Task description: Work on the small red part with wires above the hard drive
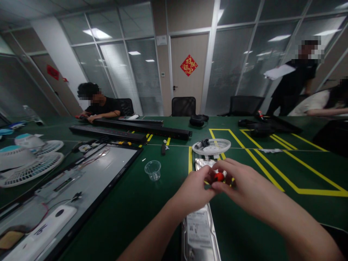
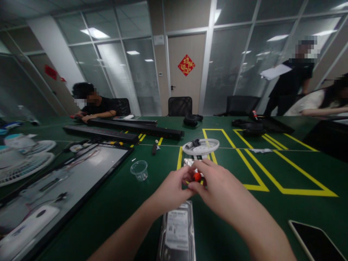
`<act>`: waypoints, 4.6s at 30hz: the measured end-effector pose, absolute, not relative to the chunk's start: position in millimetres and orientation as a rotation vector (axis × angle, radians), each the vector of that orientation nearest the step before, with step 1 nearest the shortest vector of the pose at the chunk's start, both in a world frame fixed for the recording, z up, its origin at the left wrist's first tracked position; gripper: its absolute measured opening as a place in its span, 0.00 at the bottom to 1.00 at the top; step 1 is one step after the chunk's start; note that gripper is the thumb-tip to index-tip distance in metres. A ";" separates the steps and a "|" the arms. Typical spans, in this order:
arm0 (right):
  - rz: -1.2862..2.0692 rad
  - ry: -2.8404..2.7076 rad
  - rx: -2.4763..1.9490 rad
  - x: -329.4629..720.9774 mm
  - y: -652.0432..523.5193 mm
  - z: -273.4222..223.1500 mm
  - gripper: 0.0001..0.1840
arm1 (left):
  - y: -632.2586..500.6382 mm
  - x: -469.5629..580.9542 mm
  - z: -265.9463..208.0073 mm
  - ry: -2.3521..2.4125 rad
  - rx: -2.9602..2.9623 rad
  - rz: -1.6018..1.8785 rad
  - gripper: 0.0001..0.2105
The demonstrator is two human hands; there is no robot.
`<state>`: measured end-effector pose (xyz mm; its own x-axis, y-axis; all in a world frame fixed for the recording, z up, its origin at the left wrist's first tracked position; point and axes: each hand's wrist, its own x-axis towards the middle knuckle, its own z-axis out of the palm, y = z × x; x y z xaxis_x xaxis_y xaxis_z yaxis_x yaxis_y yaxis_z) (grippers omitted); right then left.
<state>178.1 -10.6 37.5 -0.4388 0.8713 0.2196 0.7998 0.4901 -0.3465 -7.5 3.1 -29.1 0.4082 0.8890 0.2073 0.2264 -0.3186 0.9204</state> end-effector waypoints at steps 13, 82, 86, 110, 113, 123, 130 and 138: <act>0.254 -2.376 -1.530 179.0 -3.1 31.6 0.03 | 3.8 -4.3 -29.5 0.948 1.758 0.981 0.10; 0.319 -2.406 -1.286 181.1 -8.8 35.9 0.17 | 4.9 -7.4 -31.6 0.950 1.783 0.978 0.12; 0.259 -2.396 -1.368 179.0 -5.3 36.2 0.09 | 4.7 -6.1 -31.5 0.959 1.815 0.986 0.14; 0.307 -2.403 -1.283 184.5 -10.3 32.9 0.15 | 2.7 -7.6 -29.5 0.955 1.846 0.942 0.12; 0.305 -2.420 -1.331 181.5 -7.8 35.1 0.11 | 2.5 -6.6 -28.8 0.948 1.837 0.962 0.11; 0.233 -2.366 -1.416 180.9 -8.7 34.5 0.07 | 4.7 -4.9 -31.3 0.923 1.703 1.024 0.13; 0.234 -2.398 -1.433 178.3 -4.7 34.1 0.08 | 5.6 -4.7 -33.5 0.914 1.757 1.005 0.16; 0.276 -2.367 -1.436 180.7 -9.0 34.2 0.07 | 4.0 -5.4 -32.0 0.974 1.762 0.957 0.09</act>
